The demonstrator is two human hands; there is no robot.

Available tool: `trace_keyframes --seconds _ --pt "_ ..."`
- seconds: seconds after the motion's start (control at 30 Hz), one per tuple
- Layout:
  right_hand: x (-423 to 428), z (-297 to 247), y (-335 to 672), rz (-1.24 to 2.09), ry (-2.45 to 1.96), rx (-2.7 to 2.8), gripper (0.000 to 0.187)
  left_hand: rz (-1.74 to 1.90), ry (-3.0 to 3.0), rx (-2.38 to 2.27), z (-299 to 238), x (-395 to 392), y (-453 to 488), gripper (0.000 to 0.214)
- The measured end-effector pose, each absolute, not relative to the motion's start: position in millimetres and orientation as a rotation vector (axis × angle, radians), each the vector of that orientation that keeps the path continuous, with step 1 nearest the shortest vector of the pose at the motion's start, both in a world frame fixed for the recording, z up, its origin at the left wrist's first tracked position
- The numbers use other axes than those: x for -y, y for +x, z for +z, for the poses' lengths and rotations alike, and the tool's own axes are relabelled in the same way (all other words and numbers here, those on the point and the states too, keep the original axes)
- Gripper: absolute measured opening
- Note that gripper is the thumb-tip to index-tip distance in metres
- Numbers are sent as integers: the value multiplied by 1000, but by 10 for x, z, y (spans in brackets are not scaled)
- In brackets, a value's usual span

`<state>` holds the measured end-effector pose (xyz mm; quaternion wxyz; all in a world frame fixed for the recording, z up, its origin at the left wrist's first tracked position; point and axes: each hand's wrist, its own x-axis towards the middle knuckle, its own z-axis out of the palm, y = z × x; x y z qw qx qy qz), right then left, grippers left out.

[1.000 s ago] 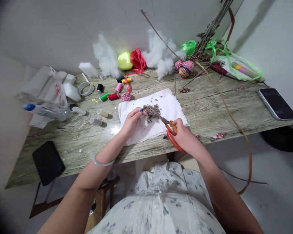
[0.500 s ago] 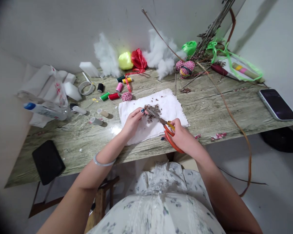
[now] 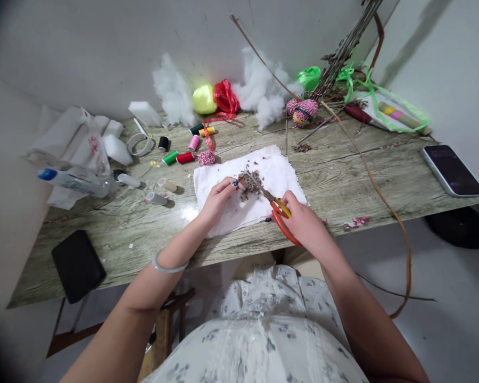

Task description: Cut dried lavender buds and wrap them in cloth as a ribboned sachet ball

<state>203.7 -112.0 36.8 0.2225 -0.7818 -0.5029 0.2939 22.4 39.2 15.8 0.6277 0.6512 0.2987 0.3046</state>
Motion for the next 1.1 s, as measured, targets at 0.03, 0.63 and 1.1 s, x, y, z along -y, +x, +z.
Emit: trace_keyframes --seconds 0.03,0.63,1.1 --pt "1125 359 2048 788 -2179 1389 22 698 1502 -689 159 -392 223 22" --pt "1173 421 2025 824 -2321 1364 48 728 2209 -815 202 -377 192 24" --pt "1200 458 2063 692 -2392 1449 39 764 2612 -878 191 -372 175 20"
